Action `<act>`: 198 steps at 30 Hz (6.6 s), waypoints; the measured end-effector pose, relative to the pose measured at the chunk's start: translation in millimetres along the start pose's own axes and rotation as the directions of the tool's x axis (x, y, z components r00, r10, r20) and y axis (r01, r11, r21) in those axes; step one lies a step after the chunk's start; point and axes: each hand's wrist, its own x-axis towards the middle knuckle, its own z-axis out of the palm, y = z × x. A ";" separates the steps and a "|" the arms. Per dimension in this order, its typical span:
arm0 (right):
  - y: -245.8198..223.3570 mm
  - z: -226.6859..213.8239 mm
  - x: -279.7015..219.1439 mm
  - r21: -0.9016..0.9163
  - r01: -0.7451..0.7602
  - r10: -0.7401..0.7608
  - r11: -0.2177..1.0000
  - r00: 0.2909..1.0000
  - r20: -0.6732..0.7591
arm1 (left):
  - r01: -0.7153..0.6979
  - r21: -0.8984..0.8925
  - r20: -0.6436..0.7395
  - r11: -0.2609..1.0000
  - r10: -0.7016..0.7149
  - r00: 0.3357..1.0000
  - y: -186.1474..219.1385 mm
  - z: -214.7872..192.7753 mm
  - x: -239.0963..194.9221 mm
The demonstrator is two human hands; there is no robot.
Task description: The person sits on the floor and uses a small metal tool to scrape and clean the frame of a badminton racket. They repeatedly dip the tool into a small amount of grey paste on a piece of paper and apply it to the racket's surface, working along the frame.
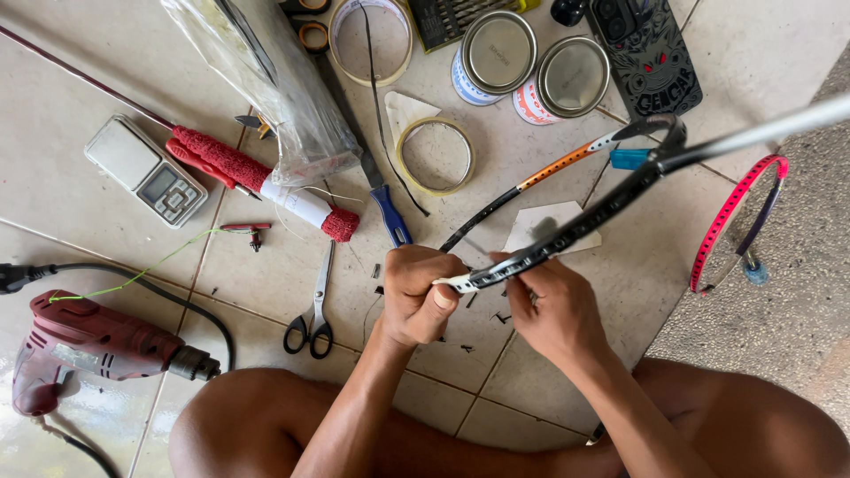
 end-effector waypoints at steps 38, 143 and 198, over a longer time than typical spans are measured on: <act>-20.0 13.2 -8.5 0.305 -0.150 0.114 0.940 0.984 0.133 | 0.007 -0.135 -0.290 0.991 -0.046 0.956 -41.1 -21.3 -26.4; -79.8 -65.7 -48.8 -0.062 0.463 -0.455 0.884 0.823 -0.340 | -0.146 -0.750 -0.289 0.645 -0.122 0.949 121.7 4.8 18.5; 64.4 -44.0 -49.7 0.181 -0.420 0.429 0.889 0.903 -0.008 | -0.232 -0.342 -0.147 0.911 0.192 0.970 90.5 -5.8 -1.8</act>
